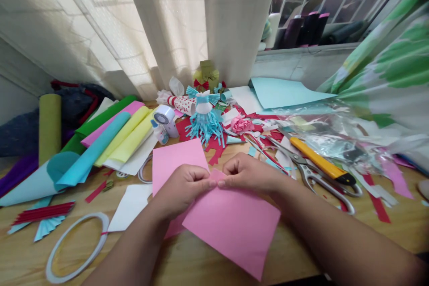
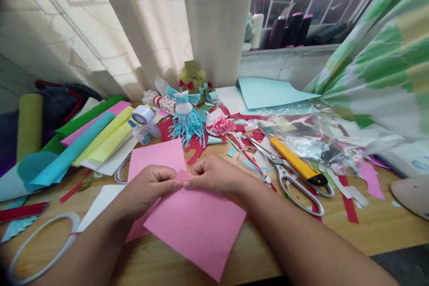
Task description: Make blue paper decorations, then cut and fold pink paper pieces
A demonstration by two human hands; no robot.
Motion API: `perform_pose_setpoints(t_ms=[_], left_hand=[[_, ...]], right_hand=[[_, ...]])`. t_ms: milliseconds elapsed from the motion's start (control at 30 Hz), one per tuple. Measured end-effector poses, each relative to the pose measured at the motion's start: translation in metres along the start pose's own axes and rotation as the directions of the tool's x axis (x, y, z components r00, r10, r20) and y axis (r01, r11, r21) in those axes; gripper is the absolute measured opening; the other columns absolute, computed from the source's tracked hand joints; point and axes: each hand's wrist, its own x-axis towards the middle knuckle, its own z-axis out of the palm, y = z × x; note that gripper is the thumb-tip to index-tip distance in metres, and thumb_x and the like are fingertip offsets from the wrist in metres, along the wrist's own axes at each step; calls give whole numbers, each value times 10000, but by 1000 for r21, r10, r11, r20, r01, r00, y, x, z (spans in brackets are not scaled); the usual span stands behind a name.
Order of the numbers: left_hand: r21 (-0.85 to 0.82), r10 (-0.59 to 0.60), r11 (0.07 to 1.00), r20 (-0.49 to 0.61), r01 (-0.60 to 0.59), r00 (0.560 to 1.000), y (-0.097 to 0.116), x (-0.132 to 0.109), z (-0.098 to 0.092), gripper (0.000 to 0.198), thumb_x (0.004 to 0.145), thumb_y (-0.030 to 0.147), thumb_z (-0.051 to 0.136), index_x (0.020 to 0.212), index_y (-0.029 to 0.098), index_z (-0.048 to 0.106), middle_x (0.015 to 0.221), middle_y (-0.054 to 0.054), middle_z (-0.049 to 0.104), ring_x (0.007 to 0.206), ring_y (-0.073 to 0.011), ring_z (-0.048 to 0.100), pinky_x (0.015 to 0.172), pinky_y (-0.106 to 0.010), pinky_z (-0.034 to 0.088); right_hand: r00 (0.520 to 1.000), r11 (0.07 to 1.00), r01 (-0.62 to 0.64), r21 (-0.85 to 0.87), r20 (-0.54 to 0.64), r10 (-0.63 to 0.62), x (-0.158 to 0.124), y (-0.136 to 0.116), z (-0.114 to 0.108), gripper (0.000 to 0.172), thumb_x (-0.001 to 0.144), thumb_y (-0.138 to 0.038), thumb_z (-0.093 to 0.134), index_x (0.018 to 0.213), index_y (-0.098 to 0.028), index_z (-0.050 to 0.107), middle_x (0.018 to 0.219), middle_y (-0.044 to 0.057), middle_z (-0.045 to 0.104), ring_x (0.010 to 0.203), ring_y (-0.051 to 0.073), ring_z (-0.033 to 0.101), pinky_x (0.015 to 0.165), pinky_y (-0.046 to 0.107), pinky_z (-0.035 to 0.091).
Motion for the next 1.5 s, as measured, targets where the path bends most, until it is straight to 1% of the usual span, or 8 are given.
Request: perform_pose_setpoints(t_ms=[533, 833, 967, 1100, 1167, 1267, 1400, 1500], left_hand=[[13, 59, 998, -215, -57, 975, -3, 5, -8, 310, 724, 389, 636, 537, 145, 597, 543, 22, 480, 516, -98, 387, 484, -212, 281], [-249, 11, 963, -346, -103, 938, -19, 11, -26, 295, 707, 334, 677, 526, 145, 540, 515, 53, 424, 482, -74, 345, 461, -200, 274], [-342, -48, 929, -494, -143, 868, -15, 9, -35, 219, 653, 310, 722, 594, 137, 602, 521, 45, 511, 467, -74, 418, 458, -194, 314], [-457, -83, 840, -640, -292, 764, -11, 8, -43, 223, 584, 270, 756, 578, 147, 569, 479, 64, 517, 420, -67, 433, 441, -186, 349], [-491, -84, 809, -640, -323, 763, -10, 10, -40, 218, 588, 270, 752, 590, 151, 569, 478, 66, 525, 420, -69, 448, 451, -191, 378], [-504, -73, 797, -628, -333, 774, -11, 12, -31, 201, 612, 278, 746, 627, 151, 590, 495, 60, 554, 439, -78, 479, 467, -199, 404], [-521, -94, 780, -644, -346, 760, -10, 13, -24, 207, 612, 272, 762, 634, 147, 598, 491, 60, 575, 435, -75, 497, 457, -185, 409], [-590, -108, 731, -597, -343, 795, -7, 11, -21, 218, 629, 301, 763, 715, 145, 637, 536, 31, 623, 465, -100, 555, 470, -199, 449]], right_hand=[[997, 1000, 13, 1, 80, -13, 2, 4, -13, 295, 727, -310, 607, 516, -164, 464, 480, -77, 347, 433, 56, 297, 408, 206, 188], [999, 988, 32, 152, -32, -27, -4, 10, -42, 247, 687, -307, 644, 520, -138, 576, 497, -51, 475, 480, 76, 402, 471, 211, 280], [985, 968, 51, 245, -174, -8, -11, 17, -61, 203, 655, -263, 654, 506, -129, 620, 423, -22, 525, 395, 84, 429, 422, 221, 276], [903, 915, 198, 351, -428, -31, -13, 20, -76, 249, 662, -323, 629, 484, -166, 554, 392, -45, 479, 353, 68, 380, 381, 209, 270], [874, 882, 254, 396, -486, -33, -8, 19, -70, 274, 704, -428, 592, 609, -171, 594, 483, -31, 539, 406, 81, 446, 409, 201, 341], [906, 863, 230, 450, -424, -20, 1, 17, -45, 441, 733, -580, 540, 817, -159, 641, 638, 19, 627, 499, 117, 555, 452, 221, 423], [941, 882, 170, 439, -338, -13, 7, 13, -15, 389, 653, -507, 698, 724, -126, 654, 619, 22, 632, 525, 127, 578, 483, 229, 452], [931, 899, 146, 412, -365, 16, 7, 12, -10, 329, 648, -428, 733, 700, -114, 651, 581, 12, 613, 486, 119, 556, 449, 230, 444]])
